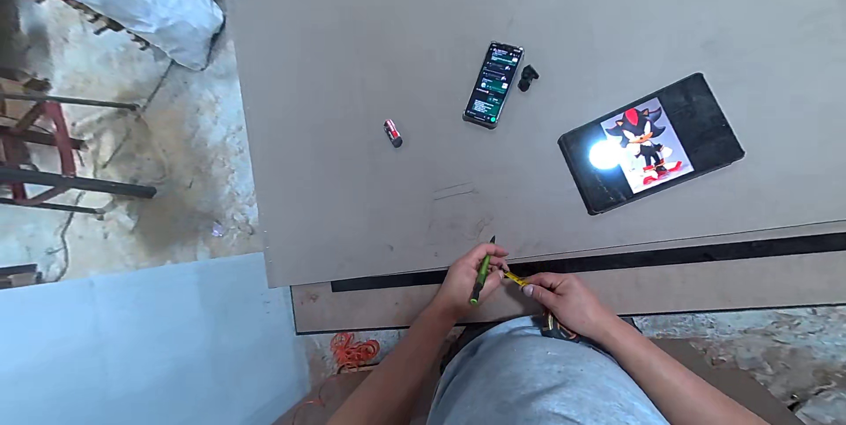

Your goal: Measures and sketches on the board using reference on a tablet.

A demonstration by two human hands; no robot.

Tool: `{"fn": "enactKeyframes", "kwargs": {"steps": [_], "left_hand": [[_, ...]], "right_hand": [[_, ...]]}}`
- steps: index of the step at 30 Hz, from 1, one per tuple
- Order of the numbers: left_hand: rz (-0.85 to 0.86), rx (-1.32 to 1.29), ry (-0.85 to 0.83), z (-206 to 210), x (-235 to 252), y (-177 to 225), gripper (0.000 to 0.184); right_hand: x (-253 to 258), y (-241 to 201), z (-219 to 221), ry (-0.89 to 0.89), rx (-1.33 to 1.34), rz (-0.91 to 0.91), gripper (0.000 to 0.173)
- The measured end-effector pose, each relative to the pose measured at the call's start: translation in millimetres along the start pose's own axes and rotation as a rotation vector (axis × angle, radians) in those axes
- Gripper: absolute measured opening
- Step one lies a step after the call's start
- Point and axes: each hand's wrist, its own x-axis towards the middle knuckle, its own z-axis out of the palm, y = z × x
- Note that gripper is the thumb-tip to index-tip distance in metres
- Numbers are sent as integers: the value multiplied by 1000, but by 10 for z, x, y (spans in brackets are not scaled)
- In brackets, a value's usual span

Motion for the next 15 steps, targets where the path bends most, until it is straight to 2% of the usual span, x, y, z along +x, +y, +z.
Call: {"fn": "enactKeyframes", "kwargs": {"steps": [4,8,12,15], "left_hand": [[-109,126,44,-120,-85,58,30],[-129,283,202,-548,49,70,30],[-60,434,341,-1152,456,-11,30],[-5,534,322,-1482,914,-8,31]], "right_hand": [[88,-22,82,-71,27,-8,22],[294,-92,317,-88,132,-3,21],[438,-107,611,11,221,62,24],[587,-119,839,94,292,140,26]]}}
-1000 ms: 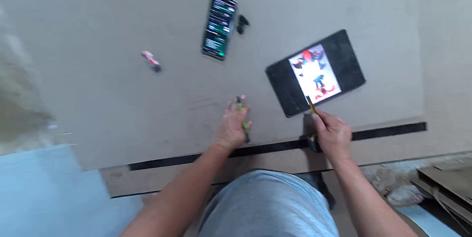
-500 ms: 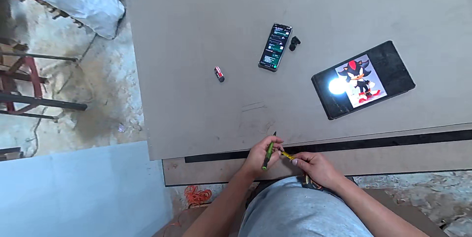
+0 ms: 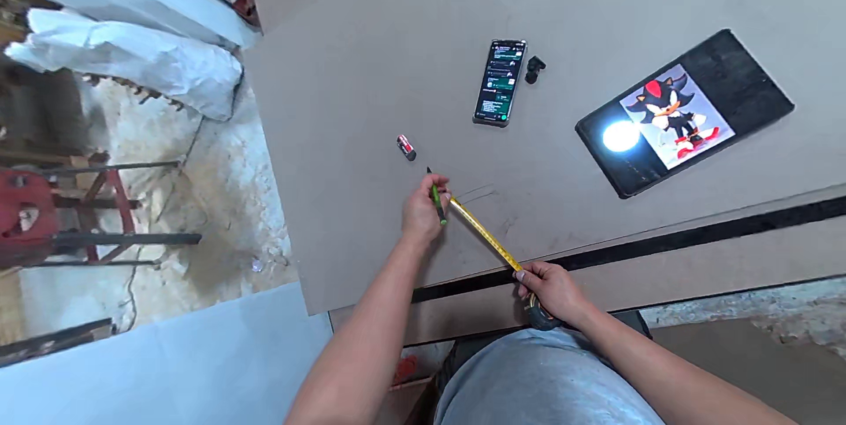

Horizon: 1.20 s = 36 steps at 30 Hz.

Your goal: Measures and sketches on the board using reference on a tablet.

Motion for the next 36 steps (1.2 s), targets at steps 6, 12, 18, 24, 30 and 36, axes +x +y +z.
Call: {"fn": "enactKeyframes", "kwargs": {"steps": [6,12,18,24,30,36], "left_hand": [[259,185,-17,384,365,-108,37],[680,217,-84,652,117,-585,40],[725,188,-117,658,83,-696,55],[735,177,-88,670,101,-697,64],[736,167,-87,674,117,-706,67],[707,132,-107,667,100,-691,66]], "right_hand": [[95,-32,588,323,135,170,28],[48,-105,823,489,97,220,27],[96,-87,946,547,205,205,20],[135,-165,1087,649,333,196,21],[170,-266,1058,665,253,251,15],[185,-288,1059,693,152,285,19]]}}
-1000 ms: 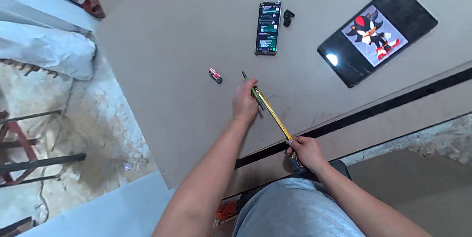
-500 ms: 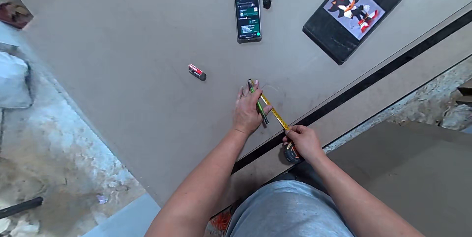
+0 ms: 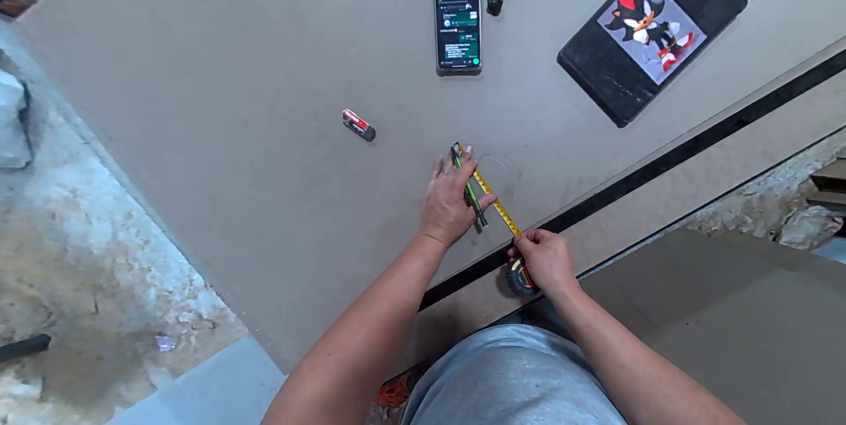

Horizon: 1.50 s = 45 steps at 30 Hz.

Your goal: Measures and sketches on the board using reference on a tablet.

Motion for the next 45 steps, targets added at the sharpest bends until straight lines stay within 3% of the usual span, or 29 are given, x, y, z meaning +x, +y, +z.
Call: {"fn": "enactKeyframes", "kwargs": {"steps": [5,8,13,18,25,33,39,45], "left_hand": [[-285,-348,199,-346,-20,-4,41],[-427,-544,302,-560,120,-50,43],[-595,-663,247,-568,493,-75,20],[-652,-464,153,-453,681,-49,10],[-608,-177,3,-448,796,107,15],[-592,-64,-179,-388,1239,384,17],[-646,-53,-143,-585,841,146,19],[-769,-168,93,-810,61,-275,18]], "right_hand": [[19,18,-8,-27,25,-29,19],[20,5,-18,-26,2,-20,19],[2,-3,-20,-25,-31,-10,19],[13,9,-13,-31,-14,-3,17],[33,1,-62,-45,-21,15,18],[191,-28,-374,11,-15,-17,18],[51,-27,-65,-82,-76,-6,19],[-131,-77,208,-284,-124,-47,19]]}}
